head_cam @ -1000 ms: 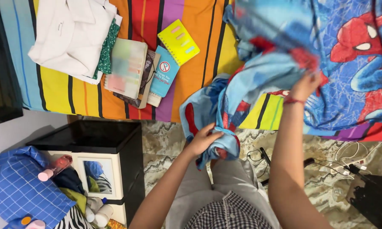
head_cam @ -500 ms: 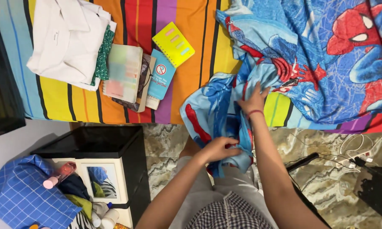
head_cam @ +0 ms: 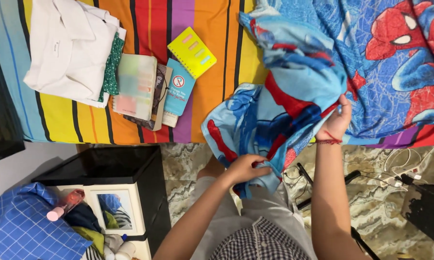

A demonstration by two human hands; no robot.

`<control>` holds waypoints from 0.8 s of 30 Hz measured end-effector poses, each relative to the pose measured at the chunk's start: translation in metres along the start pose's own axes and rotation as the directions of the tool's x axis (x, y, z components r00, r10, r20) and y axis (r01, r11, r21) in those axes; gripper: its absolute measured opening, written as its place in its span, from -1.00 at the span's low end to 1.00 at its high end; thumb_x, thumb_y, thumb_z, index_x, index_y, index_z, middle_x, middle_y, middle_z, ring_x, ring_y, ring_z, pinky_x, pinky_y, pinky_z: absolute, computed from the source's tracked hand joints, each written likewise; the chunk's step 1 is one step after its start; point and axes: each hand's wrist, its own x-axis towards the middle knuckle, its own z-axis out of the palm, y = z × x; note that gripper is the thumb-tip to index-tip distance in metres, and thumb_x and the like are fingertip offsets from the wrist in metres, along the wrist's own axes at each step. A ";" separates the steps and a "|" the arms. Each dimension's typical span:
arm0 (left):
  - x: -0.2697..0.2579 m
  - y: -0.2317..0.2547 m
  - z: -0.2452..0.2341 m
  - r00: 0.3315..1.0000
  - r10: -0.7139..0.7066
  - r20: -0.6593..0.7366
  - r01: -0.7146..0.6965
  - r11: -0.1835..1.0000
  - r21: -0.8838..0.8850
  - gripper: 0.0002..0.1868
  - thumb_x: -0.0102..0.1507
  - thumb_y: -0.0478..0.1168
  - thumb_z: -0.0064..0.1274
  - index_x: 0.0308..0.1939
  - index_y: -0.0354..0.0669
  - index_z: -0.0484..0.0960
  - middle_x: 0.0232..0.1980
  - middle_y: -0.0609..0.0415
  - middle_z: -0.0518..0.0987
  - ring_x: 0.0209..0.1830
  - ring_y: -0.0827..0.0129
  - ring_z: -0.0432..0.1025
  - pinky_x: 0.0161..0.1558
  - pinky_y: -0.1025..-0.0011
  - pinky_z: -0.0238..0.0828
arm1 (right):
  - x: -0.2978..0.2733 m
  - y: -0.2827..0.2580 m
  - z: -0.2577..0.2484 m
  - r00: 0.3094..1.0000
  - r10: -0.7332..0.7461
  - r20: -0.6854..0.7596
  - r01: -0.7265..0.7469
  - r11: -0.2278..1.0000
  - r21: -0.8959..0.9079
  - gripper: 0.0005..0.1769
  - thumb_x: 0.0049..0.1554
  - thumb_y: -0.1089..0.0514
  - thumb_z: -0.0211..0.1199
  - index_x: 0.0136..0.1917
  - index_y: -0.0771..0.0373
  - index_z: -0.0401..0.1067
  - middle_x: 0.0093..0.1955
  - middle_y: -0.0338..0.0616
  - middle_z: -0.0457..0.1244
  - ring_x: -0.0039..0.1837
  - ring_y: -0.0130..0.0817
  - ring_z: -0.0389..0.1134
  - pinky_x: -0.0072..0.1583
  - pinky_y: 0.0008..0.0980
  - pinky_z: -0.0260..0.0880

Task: The person inserts a white pillow into a blue checkered pillowcase, adjusts it, and places it on the bed. Then the person unfolds a Spider-Man themed blanket and spreads it over the bed.

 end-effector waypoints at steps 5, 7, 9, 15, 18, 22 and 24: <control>-0.002 -0.007 -0.006 0.987 0.029 -0.158 -0.050 0.990 -0.132 -0.47 0.21 0.07 0.24 0.14 -0.16 0.66 0.16 -0.21 0.63 0.30 -0.07 0.42 0.27 0.11 0.40 | -0.019 0.021 0.027 0.999 -0.008 -0.032 -0.001 0.964 -0.265 -0.60 0.09 -0.07 0.31 0.11 0.17 0.59 0.15 -0.10 0.46 0.20 -0.18 0.51 0.40 -0.10 0.50; 0.003 -0.025 -0.011 0.973 -0.022 -0.231 -0.027 0.978 -0.208 -0.46 0.21 0.12 0.25 0.15 -0.08 0.67 0.18 -0.14 0.63 0.31 0.03 0.43 0.28 0.18 0.39 | -0.027 0.028 0.038 0.999 -0.015 -0.035 0.004 0.961 -0.276 -0.61 0.09 -0.08 0.30 0.10 0.15 0.59 0.13 -0.12 0.46 0.19 -0.19 0.51 0.39 -0.10 0.50; 0.007 -0.047 -0.026 0.951 -0.073 -0.302 -0.016 0.959 -0.282 -0.46 0.21 0.17 0.26 0.17 0.00 0.67 0.19 -0.06 0.63 0.31 0.12 0.44 0.30 0.26 0.39 | -0.026 0.037 0.050 0.999 -0.023 -0.031 0.013 0.958 -0.286 -0.62 0.10 -0.09 0.28 0.09 0.13 0.59 0.12 -0.15 0.47 0.19 -0.21 0.51 0.37 -0.11 0.50; -0.045 -0.055 -0.117 0.876 -0.005 -0.482 -0.236 0.867 -0.438 -0.57 0.33 0.10 -0.08 0.21 0.15 0.61 0.21 0.19 0.60 0.12 0.51 0.44 0.09 0.58 0.29 | 0.003 0.107 0.096 0.939 -0.067 0.336 0.187 0.923 -0.337 -0.49 0.18 -0.07 0.20 0.31 0.20 0.46 0.30 -0.06 0.39 0.42 -0.17 0.39 0.57 -0.15 0.33; -0.069 -0.093 -0.171 0.784 0.126 -0.607 -0.451 0.788 -0.419 -0.48 0.31 0.13 -0.04 0.24 -0.03 0.57 0.27 0.08 0.58 0.30 0.35 0.43 0.29 0.40 0.32 | 0.000 0.191 0.178 0.858 -0.278 0.432 0.462 0.785 -0.412 -0.64 0.21 0.00 0.21 0.17 0.25 0.53 0.20 -0.08 0.43 0.28 -0.34 0.47 0.45 -0.32 0.48; -0.135 -0.124 -0.250 0.558 0.171 -0.812 -0.660 0.685 -0.309 -0.36 0.29 0.19 0.03 0.31 -0.13 0.51 0.30 0.00 0.53 0.32 0.30 0.39 0.32 0.36 0.27 | -0.008 0.337 0.283 0.768 -0.378 0.518 0.585 0.743 -0.326 -0.18 0.09 0.00 0.45 0.45 0.39 0.17 0.43 0.08 0.24 0.41 -0.23 0.33 0.46 -0.18 0.41; -0.172 -0.129 -0.298 0.456 0.192 -0.869 -0.764 0.586 -0.271 -0.19 0.25 0.33 0.08 0.35 -0.21 0.47 0.29 -0.03 0.51 0.27 0.30 0.40 0.26 0.35 0.31 | -0.010 0.418 0.325 0.848 -0.374 0.376 0.499 0.802 -0.328 0.35 -0.14 -0.06 0.69 0.59 0.51 -0.09 0.56 0.18 0.11 0.50 -0.15 0.27 0.50 -0.16 0.38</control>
